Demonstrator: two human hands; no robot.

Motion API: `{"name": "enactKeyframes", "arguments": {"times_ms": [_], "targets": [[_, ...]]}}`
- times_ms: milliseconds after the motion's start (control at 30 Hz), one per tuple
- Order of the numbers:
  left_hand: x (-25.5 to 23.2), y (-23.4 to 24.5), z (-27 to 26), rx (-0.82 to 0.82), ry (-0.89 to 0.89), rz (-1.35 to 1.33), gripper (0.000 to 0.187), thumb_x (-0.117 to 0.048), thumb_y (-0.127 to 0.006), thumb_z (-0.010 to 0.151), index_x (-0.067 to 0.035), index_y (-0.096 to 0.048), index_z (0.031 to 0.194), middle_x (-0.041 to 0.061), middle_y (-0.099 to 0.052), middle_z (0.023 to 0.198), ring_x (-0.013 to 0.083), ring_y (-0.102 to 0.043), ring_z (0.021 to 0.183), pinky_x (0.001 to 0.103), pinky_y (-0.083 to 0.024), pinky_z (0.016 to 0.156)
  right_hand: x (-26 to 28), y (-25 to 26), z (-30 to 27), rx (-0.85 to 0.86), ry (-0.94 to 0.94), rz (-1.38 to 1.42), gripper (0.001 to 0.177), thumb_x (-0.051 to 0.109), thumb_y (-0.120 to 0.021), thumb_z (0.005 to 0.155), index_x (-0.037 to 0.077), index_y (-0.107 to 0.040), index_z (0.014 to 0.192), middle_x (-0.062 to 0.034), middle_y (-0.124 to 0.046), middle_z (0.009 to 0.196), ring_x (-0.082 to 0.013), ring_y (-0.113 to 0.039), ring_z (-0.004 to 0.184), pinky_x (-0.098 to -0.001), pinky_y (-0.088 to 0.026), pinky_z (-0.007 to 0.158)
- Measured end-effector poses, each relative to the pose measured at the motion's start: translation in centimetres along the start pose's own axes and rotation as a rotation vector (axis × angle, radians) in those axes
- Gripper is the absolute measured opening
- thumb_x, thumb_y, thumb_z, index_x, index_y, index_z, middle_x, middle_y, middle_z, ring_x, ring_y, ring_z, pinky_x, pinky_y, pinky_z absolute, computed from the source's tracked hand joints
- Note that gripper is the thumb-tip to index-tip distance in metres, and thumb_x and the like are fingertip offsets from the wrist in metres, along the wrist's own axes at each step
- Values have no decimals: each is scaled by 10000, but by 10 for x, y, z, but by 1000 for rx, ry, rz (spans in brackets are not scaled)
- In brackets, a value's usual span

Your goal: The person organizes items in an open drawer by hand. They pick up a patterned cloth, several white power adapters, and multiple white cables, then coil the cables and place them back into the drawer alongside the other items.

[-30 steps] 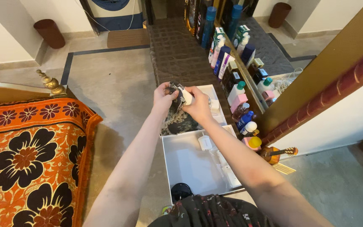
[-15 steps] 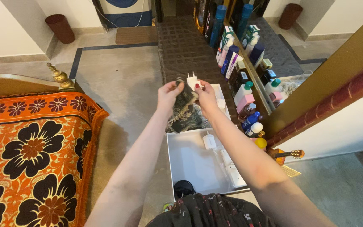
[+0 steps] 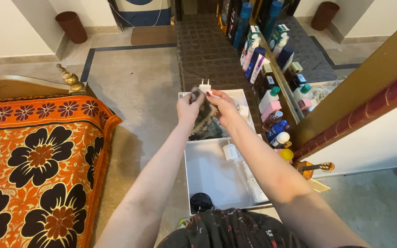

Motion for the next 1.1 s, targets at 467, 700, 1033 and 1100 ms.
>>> {"name": "enactKeyframes", "arguments": {"times_ms": [467, 700, 1033, 1100], "targets": [[31, 1, -36, 79, 27, -690, 251, -190, -769, 959, 46, -724, 1035, 39, -693, 878, 109, -591, 759, 291, -491, 686, -2, -12, -13, 9, 15, 4, 311, 28, -771, 878, 96, -666, 1162, -34, -728, 989, -124, -672, 794, -292, -509, 660], [-41, 40, -56, -226, -35, -306, 353, -309, -869, 803, 6, -777, 934, 31, -769, 800, 73, -654, 692, 267, -536, 654, 0, -15, -26, 42, 24, -84, 284, -7, -730, 870, 52, -644, 1134, -12, -705, 987, -85, -667, 812, -253, -514, 648], [-10, 10, -21, -60, 111, -724, 300, -257, -795, 907, 41, -759, 917, 38, -735, 819, 93, -613, 696, 274, -491, 635, 32, -9, -38, 159, 341, 6, 273, -19, -713, 890, 7, -641, 1152, -82, -723, 1016, -154, -697, 884, -302, -589, 759], [10, 0, -19, -9, 109, -919, 189, -169, -735, 903, 1, -760, 981, 28, -762, 873, 93, -667, 753, 267, -532, 674, 26, -4, -33, 94, 180, 112, 292, 34, -731, 892, 27, -633, 1167, -73, -710, 1052, -170, -712, 935, -324, -616, 782]]}}
Point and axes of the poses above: each hand's wrist, its own z-axis towards the middle knuckle, its own y-axis out of the back of the hand, x = y × z, the point moved 7 cm from there along z, towards the middle knuckle
